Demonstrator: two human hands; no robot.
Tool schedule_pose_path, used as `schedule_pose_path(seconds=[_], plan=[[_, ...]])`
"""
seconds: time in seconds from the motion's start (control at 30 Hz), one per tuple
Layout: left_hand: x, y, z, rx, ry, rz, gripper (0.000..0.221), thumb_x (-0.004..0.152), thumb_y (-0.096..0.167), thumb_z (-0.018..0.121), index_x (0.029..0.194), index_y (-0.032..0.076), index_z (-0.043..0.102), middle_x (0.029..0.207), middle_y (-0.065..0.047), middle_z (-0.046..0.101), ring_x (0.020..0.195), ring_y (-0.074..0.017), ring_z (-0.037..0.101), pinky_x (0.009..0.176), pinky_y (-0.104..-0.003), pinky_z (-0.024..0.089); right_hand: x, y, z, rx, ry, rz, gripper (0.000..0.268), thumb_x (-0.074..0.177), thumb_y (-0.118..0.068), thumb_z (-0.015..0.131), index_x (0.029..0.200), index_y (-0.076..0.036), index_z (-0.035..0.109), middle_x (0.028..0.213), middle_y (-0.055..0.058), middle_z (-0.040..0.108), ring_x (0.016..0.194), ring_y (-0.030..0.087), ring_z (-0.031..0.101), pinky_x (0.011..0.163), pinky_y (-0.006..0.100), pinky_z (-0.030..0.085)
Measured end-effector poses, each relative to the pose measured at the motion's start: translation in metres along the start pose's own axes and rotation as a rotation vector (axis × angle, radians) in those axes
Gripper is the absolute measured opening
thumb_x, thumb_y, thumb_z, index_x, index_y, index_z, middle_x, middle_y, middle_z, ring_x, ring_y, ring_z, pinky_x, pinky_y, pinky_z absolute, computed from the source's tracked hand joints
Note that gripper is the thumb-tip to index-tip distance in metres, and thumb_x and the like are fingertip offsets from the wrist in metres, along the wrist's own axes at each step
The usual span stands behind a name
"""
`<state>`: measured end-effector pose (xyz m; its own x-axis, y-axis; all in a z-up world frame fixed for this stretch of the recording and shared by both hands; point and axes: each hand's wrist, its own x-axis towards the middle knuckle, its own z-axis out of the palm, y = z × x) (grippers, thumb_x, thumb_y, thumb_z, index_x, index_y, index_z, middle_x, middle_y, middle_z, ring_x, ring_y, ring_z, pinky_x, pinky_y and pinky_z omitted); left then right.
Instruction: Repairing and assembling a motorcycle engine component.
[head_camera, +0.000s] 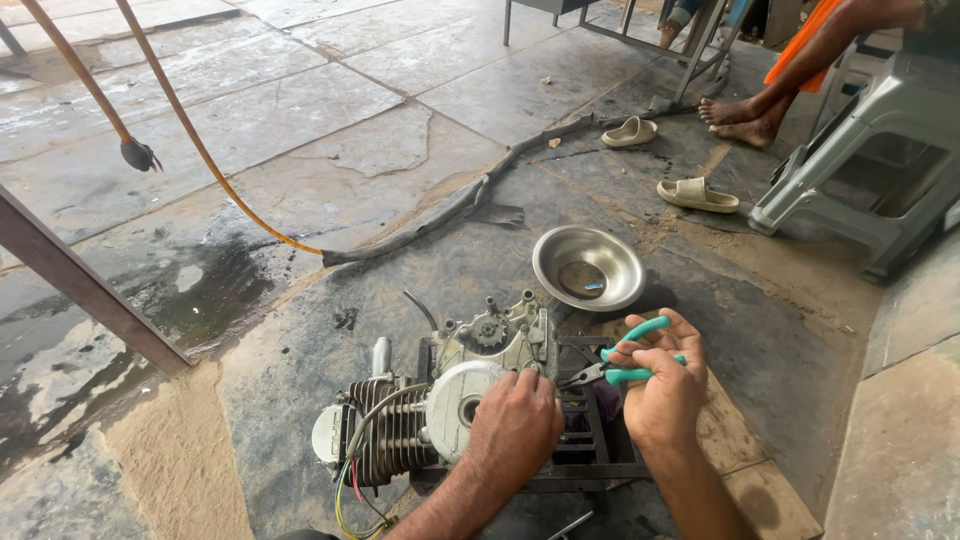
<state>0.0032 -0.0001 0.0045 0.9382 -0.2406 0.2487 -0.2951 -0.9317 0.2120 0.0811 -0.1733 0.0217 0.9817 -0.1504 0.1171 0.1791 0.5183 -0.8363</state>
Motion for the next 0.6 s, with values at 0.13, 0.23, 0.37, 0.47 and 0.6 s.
schedule_pose_path(seconds=[0.13, 0.23, 0.37, 0.47, 0.6], plan=[[0.002, -0.004, 0.002, -0.027, -0.06, -0.021, 0.028, 0.105, 0.023, 0.056, 0.095, -0.002, 0.066, 0.085, -0.013, 0.064, 0.08, -0.0225, 0.062, 0.075, -0.041, 0.056, 0.002, 0.0, -0.002, -0.006, 0.006, 0.002, 0.06, 0.08, 0.015, 0.044, 0.136, -0.005, 0.047, 0.122, 0.025, 0.063, 0.084, 0.023, 0.069, 0.075, 0.039, 0.064], [-0.001, -0.005, -0.006, -0.138, -0.02, -0.078, 0.023, 0.1, 0.021, 0.06, 0.093, 0.0, 0.066, 0.085, -0.012, 0.064, 0.083, -0.0227, 0.063, 0.078, -0.04, 0.057, 0.001, -0.001, -0.001, -0.001, 0.008, 0.001, 0.059, 0.08, 0.015, 0.045, 0.136, -0.004, 0.047, 0.122, 0.025, 0.063, 0.084, 0.023, 0.069, 0.075, 0.039, 0.063], [-0.004, -0.006, -0.013, -0.218, 0.022, -0.116, 0.016, 0.094, 0.016, 0.062, 0.092, 0.0, 0.067, 0.087, -0.012, 0.064, 0.087, -0.0239, 0.064, 0.08, -0.042, 0.057, 0.002, -0.001, -0.002, 0.012, 0.0, -0.007, 0.061, 0.079, 0.016, 0.045, 0.136, -0.005, 0.047, 0.122, 0.025, 0.063, 0.084, 0.023, 0.069, 0.075, 0.039, 0.063], [-0.002, -0.01, -0.005, -0.218, 0.014, -0.116, 0.014, 0.092, 0.013, 0.062, 0.093, 0.0, 0.068, 0.088, -0.013, 0.065, 0.087, -0.0248, 0.065, 0.08, -0.042, 0.058, 0.003, -0.001, -0.001, 0.017, -0.005, -0.008, 0.061, 0.079, 0.016, 0.045, 0.136, -0.005, 0.047, 0.122, 0.024, 0.063, 0.084, 0.023, 0.069, 0.075, 0.039, 0.063], [-0.004, -0.008, -0.014, -0.249, -0.018, -0.141, 0.015, 0.092, 0.01, 0.059, 0.096, 0.001, 0.071, 0.089, -0.013, 0.068, 0.086, -0.025, 0.068, 0.08, -0.042, 0.06, 0.004, 0.0, -0.002, 0.036, -0.013, -0.007, 0.061, 0.078, 0.016, 0.044, 0.136, -0.005, 0.047, 0.122, 0.024, 0.062, 0.084, 0.023, 0.069, 0.075, 0.04, 0.063]])
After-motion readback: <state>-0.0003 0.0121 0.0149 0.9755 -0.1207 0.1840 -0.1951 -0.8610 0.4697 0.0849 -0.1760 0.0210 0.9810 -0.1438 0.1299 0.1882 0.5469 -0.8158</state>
